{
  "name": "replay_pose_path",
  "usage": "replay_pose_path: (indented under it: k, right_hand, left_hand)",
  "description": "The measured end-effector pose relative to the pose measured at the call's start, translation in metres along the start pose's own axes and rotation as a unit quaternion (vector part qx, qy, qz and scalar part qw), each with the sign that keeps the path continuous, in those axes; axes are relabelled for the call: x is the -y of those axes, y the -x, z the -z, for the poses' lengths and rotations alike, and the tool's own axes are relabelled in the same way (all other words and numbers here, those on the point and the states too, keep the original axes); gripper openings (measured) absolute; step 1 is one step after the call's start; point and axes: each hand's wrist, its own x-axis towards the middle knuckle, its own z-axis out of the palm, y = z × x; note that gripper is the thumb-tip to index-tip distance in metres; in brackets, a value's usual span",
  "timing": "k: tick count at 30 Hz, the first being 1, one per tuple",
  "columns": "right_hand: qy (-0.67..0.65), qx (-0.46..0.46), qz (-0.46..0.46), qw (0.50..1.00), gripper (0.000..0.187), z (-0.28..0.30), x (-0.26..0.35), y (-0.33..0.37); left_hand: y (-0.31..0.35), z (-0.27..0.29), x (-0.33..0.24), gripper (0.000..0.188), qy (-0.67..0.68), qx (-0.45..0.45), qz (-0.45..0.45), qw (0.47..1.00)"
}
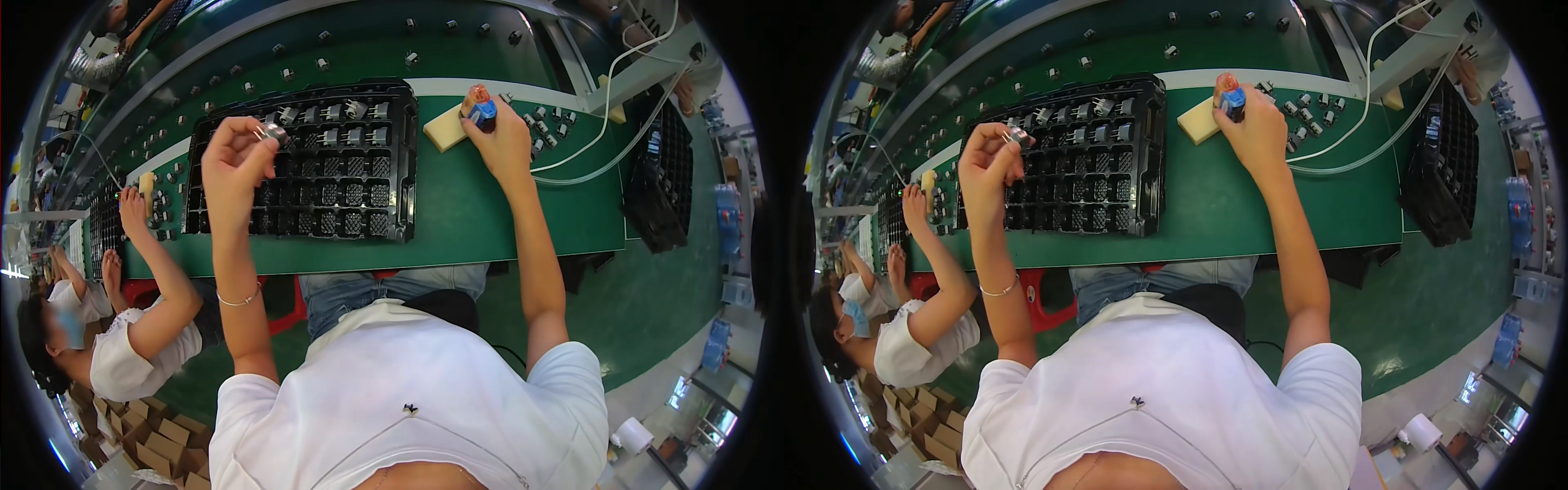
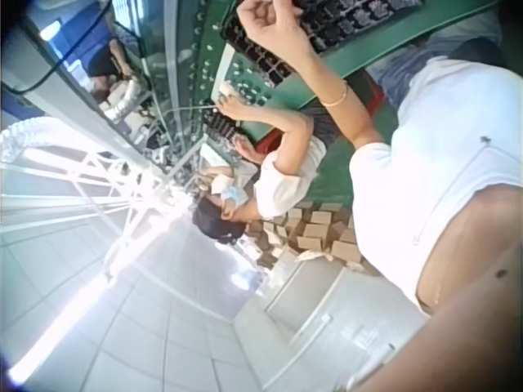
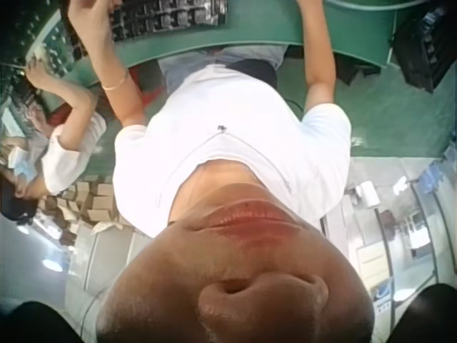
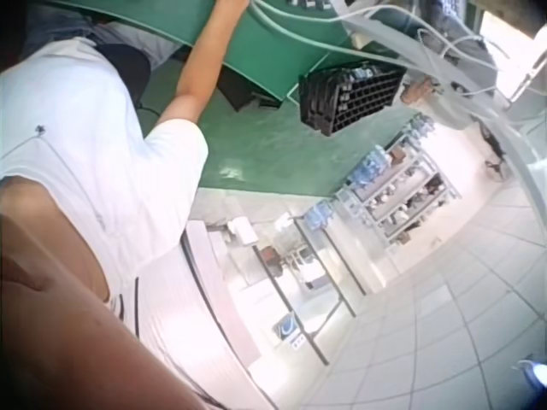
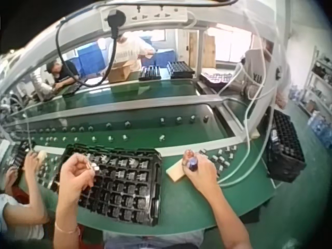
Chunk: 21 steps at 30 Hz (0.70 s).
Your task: Assembling components of an electronic vaping device at a factory workstation.
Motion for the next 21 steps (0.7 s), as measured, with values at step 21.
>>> replay_pose_path:
  k: [21]
  right_hand:
    - [-0.03, 0.012, 0.036, 0.999, 0.04, 0.003, 0.004, 0.007]
  left_hand:
    - [0.031, -0.052, 0.031, 0.02, 0.13, 0.075, 0.014, 0.989]
